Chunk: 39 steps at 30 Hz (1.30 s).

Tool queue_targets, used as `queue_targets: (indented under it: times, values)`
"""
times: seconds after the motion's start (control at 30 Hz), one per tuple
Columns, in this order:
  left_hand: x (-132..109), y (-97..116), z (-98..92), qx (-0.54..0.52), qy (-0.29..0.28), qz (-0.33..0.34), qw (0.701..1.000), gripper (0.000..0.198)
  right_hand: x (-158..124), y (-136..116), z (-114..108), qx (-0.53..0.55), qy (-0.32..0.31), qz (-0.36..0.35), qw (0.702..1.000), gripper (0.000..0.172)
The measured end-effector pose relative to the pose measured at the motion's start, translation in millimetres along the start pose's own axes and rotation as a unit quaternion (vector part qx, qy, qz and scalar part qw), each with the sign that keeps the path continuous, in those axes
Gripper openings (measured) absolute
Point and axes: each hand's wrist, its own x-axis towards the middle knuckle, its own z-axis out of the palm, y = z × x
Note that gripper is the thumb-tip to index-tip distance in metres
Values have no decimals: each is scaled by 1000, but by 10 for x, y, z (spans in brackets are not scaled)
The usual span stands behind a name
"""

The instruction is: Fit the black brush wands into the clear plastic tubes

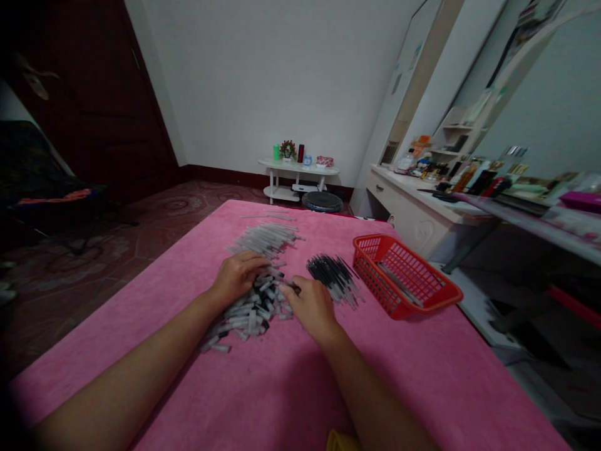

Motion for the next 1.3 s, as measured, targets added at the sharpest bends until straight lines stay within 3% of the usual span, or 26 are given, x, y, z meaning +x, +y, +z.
queue_targets:
  times: [0.1,0.2,0.33,0.43,0.5,0.6,0.7,0.8,0.93,1.1,1.3]
  values:
    - [50,-26,4,-130,124,-108,978,14,-54,-101,19,7,-44,-80,996,9]
    - [111,-1,3,-331,201,-218,896,14,-114,-195,41,-33,-76,-127,988,18]
    - [146,29,-21,-511,228,-310,769,29,-159,-244,67,-96,-94,-124,983,20]
    - [143,14,-37,-568,234,-346,709,34,-157,-227,94,-93,-78,-108,987,15]
    - [144,8,-41,-591,229,-360,684,34,-135,-193,116,-36,-45,-72,996,13]
    - [154,35,-41,-609,204,-376,668,31,-74,-113,143,117,7,1,993,9]
    - [167,100,-29,-618,172,-378,667,28,-8,-40,145,259,57,40,963,11]
    - [173,169,-7,-619,146,-376,674,27,26,-14,131,328,78,52,940,13]
    - [166,231,26,-617,122,-368,685,31,21,-37,109,331,81,53,939,14]
    - [161,279,52,-614,124,-365,689,34,5,-57,87,273,85,33,958,13]
    - [163,258,52,-607,132,-369,691,34,10,-56,83,266,95,38,958,15]
